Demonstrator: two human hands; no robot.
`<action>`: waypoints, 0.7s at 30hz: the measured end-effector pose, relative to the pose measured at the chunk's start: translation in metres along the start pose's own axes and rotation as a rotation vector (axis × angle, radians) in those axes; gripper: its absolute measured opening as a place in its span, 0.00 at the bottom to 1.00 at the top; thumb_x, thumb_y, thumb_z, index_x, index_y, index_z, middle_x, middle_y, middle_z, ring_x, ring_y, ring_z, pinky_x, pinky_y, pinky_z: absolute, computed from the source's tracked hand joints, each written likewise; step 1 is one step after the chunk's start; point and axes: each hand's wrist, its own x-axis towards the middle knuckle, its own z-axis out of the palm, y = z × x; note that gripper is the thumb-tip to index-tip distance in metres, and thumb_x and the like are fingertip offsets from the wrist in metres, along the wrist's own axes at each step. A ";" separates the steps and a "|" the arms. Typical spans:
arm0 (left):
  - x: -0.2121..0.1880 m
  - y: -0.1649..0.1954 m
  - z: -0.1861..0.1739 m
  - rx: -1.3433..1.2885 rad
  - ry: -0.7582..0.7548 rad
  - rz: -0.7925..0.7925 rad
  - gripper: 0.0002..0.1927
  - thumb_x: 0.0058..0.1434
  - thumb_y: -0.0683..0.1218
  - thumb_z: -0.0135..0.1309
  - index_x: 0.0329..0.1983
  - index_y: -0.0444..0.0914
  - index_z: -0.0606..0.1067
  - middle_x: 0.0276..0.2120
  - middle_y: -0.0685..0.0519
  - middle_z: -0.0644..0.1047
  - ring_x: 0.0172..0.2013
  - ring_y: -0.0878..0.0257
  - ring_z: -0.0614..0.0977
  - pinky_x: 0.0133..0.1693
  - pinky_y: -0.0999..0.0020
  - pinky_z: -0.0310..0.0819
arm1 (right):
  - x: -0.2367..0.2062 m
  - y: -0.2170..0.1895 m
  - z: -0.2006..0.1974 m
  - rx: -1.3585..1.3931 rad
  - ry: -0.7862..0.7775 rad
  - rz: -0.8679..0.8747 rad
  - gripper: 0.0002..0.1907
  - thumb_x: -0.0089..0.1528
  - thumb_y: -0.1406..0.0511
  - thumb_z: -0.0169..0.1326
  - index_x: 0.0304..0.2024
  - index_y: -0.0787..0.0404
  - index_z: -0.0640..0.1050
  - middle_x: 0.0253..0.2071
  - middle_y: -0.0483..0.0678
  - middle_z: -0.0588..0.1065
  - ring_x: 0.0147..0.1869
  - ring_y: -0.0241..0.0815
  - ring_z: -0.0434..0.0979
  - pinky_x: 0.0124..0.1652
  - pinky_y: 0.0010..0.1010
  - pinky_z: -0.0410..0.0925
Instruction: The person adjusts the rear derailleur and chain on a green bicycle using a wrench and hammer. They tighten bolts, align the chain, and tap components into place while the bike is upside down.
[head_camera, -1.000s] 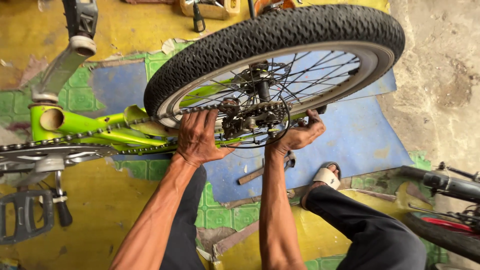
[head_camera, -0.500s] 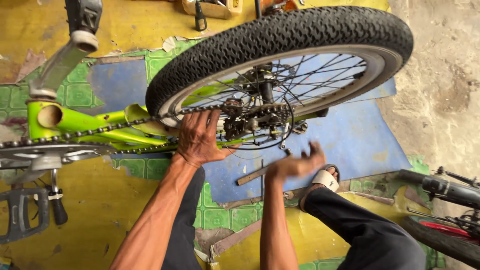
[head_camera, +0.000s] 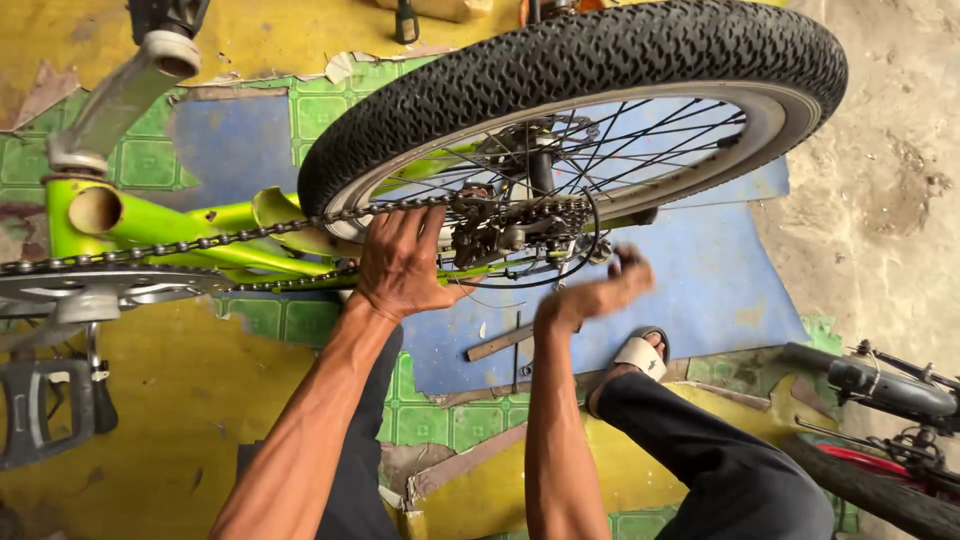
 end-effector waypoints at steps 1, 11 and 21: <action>-0.002 0.000 0.000 0.002 0.002 -0.007 0.49 0.43 0.74 0.67 0.50 0.29 0.74 0.40 0.41 0.76 0.39 0.50 0.77 0.43 0.53 0.70 | -0.003 -0.007 -0.014 -0.018 -0.016 -0.017 0.19 0.73 0.58 0.35 0.43 0.66 0.72 0.44 0.51 0.69 0.50 0.46 0.69 0.53 0.40 0.64; 0.004 0.001 -0.001 -0.023 0.000 -0.055 0.48 0.39 0.70 0.71 0.52 0.30 0.75 0.43 0.41 0.78 0.41 0.47 0.79 0.45 0.52 0.70 | 0.002 0.002 0.041 0.139 -0.141 0.004 0.19 0.74 0.57 0.38 0.40 0.67 0.69 0.43 0.50 0.64 0.45 0.44 0.64 0.51 0.35 0.64; 0.005 0.001 -0.004 -0.002 0.008 0.006 0.50 0.44 0.73 0.70 0.52 0.27 0.73 0.41 0.40 0.77 0.39 0.49 0.78 0.43 0.53 0.70 | 0.005 0.004 0.036 0.392 -0.211 0.176 0.14 0.74 0.56 0.42 0.44 0.61 0.66 0.40 0.44 0.63 0.43 0.36 0.60 0.46 0.29 0.60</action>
